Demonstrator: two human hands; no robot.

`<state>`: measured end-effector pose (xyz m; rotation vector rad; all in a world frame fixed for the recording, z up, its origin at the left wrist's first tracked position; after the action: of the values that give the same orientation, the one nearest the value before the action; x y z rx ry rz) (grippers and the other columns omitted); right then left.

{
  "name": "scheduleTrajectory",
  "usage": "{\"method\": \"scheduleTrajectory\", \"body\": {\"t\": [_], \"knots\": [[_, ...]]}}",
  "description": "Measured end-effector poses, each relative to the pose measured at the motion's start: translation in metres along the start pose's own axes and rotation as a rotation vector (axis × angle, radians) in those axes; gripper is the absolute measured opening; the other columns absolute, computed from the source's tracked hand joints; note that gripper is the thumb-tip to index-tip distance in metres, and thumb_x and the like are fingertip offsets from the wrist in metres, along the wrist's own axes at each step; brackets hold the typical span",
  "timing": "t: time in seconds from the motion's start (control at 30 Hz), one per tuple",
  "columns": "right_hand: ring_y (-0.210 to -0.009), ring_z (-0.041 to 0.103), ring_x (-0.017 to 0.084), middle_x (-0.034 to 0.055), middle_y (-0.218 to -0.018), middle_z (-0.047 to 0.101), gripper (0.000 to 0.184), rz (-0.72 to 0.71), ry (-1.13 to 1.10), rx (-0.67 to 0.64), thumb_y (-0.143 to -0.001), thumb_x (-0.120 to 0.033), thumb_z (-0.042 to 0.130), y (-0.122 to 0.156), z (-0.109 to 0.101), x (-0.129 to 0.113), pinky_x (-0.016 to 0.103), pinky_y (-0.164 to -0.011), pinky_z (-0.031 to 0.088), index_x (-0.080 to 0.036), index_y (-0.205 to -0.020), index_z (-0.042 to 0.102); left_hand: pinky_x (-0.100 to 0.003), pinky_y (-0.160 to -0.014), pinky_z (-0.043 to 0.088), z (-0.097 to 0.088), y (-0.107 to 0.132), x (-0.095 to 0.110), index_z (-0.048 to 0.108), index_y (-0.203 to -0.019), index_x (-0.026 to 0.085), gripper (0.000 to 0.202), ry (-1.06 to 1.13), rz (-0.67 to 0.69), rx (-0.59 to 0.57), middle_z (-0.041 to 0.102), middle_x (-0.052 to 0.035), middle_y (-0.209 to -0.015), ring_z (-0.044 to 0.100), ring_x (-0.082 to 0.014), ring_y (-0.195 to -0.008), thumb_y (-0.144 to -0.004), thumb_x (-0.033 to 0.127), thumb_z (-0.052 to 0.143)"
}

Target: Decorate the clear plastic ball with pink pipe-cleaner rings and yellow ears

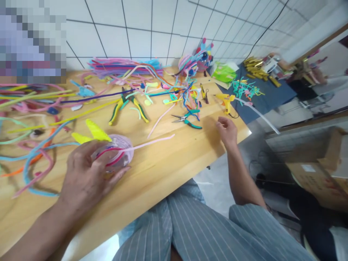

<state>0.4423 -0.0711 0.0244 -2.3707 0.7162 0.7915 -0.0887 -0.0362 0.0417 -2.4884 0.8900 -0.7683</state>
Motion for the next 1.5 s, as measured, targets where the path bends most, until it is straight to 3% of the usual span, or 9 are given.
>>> {"method": "scheduleTrajectory", "body": {"t": [0.2,0.4,0.57,0.8,0.87,1.0,1.2,1.33,1.5], "knots": [[-0.115,0.074,0.031,0.0163,-0.124,0.080,0.042,-0.285,0.013,-0.137,-0.092,-0.050,0.069,0.004,0.033,-0.042,0.054,-0.104,0.059,-0.019,-0.121,0.075,-0.076,-0.095,0.056,0.004,0.006,-0.004,0.061,-0.134,0.034,0.044,-0.060,-0.031,-0.002,0.058,-0.0195,-0.149,0.062,-0.0527,-0.137,-0.093,0.041,0.075],[-0.129,0.069,0.033,0.0157,-0.136,0.076,0.045,-0.672,0.127,-0.314,-0.097,-0.048,0.071,0.019,0.058,-0.074,0.055,-0.113,0.053,-0.022,-0.134,0.072,-0.070,-0.087,0.060,0.004,0.005,-0.015,0.058,-0.139,0.036,0.058,-0.046,0.040,0.053,0.062,-0.0178,-0.146,0.066,-0.0492,-0.127,-0.086,0.043,0.082],[-0.113,0.070,0.033,0.0161,-0.115,0.079,0.029,-0.501,0.310,-0.204,-0.099,-0.038,0.067,0.001,0.068,-0.079,0.052,-0.105,0.055,-0.019,-0.118,0.077,-0.077,-0.094,0.057,0.001,0.002,-0.011,0.054,-0.146,0.036,0.055,-0.025,0.008,0.035,0.059,-0.0187,-0.148,0.063,-0.0513,-0.132,-0.095,0.043,0.072],[-0.101,0.070,0.031,0.0157,-0.103,0.078,0.010,-0.401,0.445,-0.308,-0.093,-0.022,0.064,-0.035,0.076,-0.089,0.042,-0.088,0.055,-0.020,-0.091,0.074,-0.075,-0.093,0.057,0.002,0.001,-0.010,0.055,-0.145,0.035,0.053,-0.035,0.009,0.023,0.061,-0.0185,-0.145,0.064,-0.0506,-0.132,-0.095,0.045,0.070],[-0.098,0.070,0.030,0.0152,-0.101,0.079,0.014,-0.374,0.434,-0.240,-0.094,-0.023,0.062,-0.053,0.070,-0.094,0.042,-0.088,0.054,-0.020,-0.098,0.075,-0.074,-0.092,0.057,0.002,0.002,-0.011,0.054,-0.147,0.034,0.055,-0.050,0.062,0.053,0.062,-0.0191,-0.144,0.064,-0.0502,-0.129,-0.096,0.044,0.072],[-0.103,0.072,0.030,0.0166,-0.120,0.078,0.044,-0.428,0.304,-0.073,-0.098,-0.033,0.064,-0.071,0.059,-0.104,0.047,-0.098,0.056,-0.016,-0.138,0.065,-0.073,-0.097,0.056,0.003,0.003,-0.014,0.054,-0.149,0.033,0.061,-0.041,0.083,0.059,0.059,-0.0187,-0.148,0.063,-0.0496,-0.133,-0.094,0.047,0.077],[-0.140,0.064,0.040,0.0219,-0.147,0.070,0.060,-0.831,0.251,-0.470,-0.098,-0.050,0.067,-0.007,0.073,-0.084,0.061,-0.119,0.051,-0.017,-0.147,0.061,-0.063,-0.095,0.063,0.005,-0.001,-0.011,0.054,-0.152,0.030,0.075,-0.007,0.112,0.137,0.062,-0.0204,-0.143,0.065,-0.0448,-0.128,-0.085,0.033,0.087],[-0.149,0.057,0.044,0.0234,-0.158,0.062,0.072,-0.830,0.250,-0.479,-0.096,-0.054,0.068,-0.005,0.078,-0.057,0.070,-0.124,0.044,-0.018,-0.156,0.055,-0.057,-0.093,0.064,0.006,-0.004,-0.009,0.053,-0.151,0.029,0.074,-0.040,0.136,0.190,0.064,-0.0184,-0.138,0.066,-0.0402,-0.124,-0.085,0.034,0.088],[-0.153,0.052,0.045,0.0272,-0.168,0.050,0.085,-0.790,0.349,-0.529,-0.096,-0.060,0.064,-0.026,0.068,-0.047,0.066,-0.124,0.045,-0.011,-0.163,0.046,-0.057,-0.093,0.063,0.006,-0.003,-0.012,0.055,-0.150,0.026,0.072,-0.027,0.131,0.214,0.064,-0.0184,-0.140,0.065,-0.0399,-0.123,-0.086,0.036,0.087]]}}
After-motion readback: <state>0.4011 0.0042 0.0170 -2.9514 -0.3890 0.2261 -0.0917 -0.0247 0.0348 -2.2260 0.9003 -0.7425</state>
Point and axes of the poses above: each hand's wrist, its own y-axis away from the middle knuckle, its own z-axis out of the palm, x = y × z, the point moved 1 cm from there along -y, towards the middle knuckle
